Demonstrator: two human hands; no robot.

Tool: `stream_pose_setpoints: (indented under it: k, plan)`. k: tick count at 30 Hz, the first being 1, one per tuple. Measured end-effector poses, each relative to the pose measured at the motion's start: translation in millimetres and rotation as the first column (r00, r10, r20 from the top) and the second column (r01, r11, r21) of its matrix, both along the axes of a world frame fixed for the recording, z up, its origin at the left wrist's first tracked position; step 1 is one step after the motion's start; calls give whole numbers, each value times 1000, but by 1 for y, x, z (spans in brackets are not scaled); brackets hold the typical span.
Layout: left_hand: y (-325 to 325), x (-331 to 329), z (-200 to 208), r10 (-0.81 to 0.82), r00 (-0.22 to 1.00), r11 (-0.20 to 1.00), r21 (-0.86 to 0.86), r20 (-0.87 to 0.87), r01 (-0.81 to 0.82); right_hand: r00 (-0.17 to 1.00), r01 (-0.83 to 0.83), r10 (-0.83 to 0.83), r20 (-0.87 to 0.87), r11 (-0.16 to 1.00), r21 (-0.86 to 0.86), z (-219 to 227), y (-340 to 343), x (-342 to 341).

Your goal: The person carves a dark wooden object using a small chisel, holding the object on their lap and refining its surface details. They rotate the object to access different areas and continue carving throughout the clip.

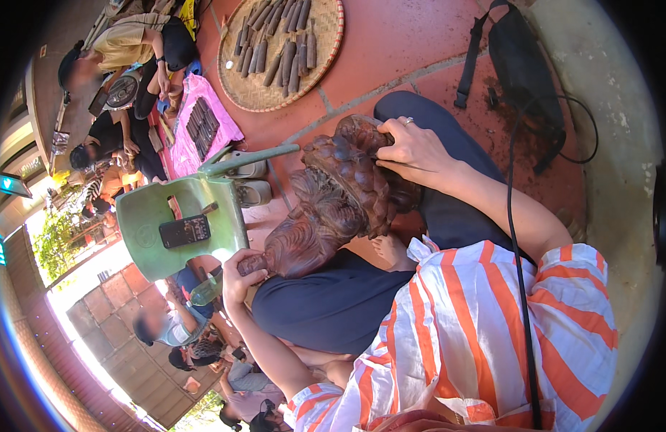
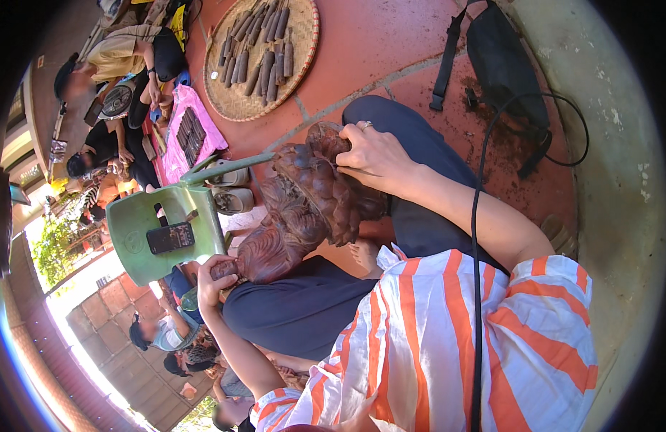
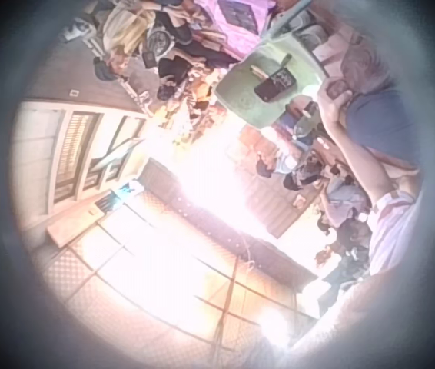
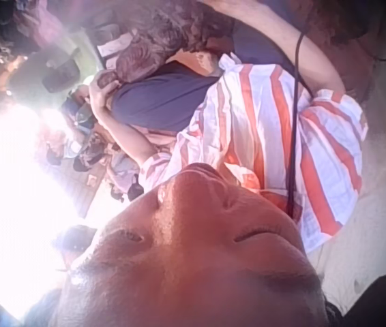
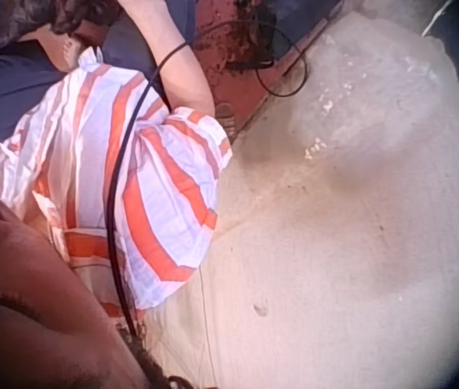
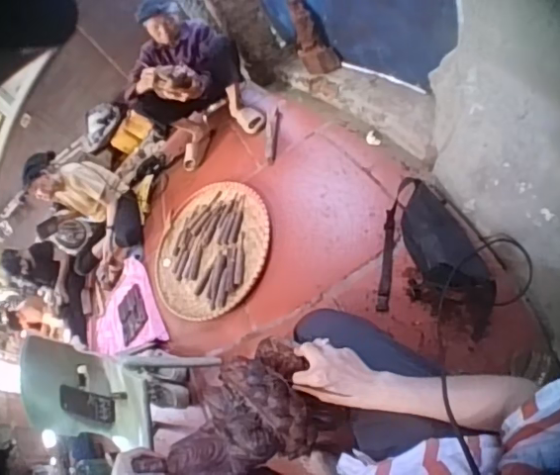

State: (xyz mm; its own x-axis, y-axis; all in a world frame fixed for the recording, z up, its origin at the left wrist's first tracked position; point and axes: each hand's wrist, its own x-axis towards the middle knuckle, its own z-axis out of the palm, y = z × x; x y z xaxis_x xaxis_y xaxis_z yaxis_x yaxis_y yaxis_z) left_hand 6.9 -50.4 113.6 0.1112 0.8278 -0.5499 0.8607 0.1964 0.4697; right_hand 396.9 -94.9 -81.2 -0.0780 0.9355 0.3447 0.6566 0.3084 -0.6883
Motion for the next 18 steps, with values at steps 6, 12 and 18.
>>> stream_pose_setpoints:
  k: [6,12,18]
  plan:
    - [0,3,2,-20,1000,1000,8,-12,20,974,-221,220,-53,975,-7,-12,22,22]
    - [0,-1,1,-5,1000,1000,-5,-11,5,977,-211,211,11,977,-11,4,22,21]
    - [0,3,1,12,1000,1000,-4,4,-12,974,-221,223,49,975,-33,5,22,18]
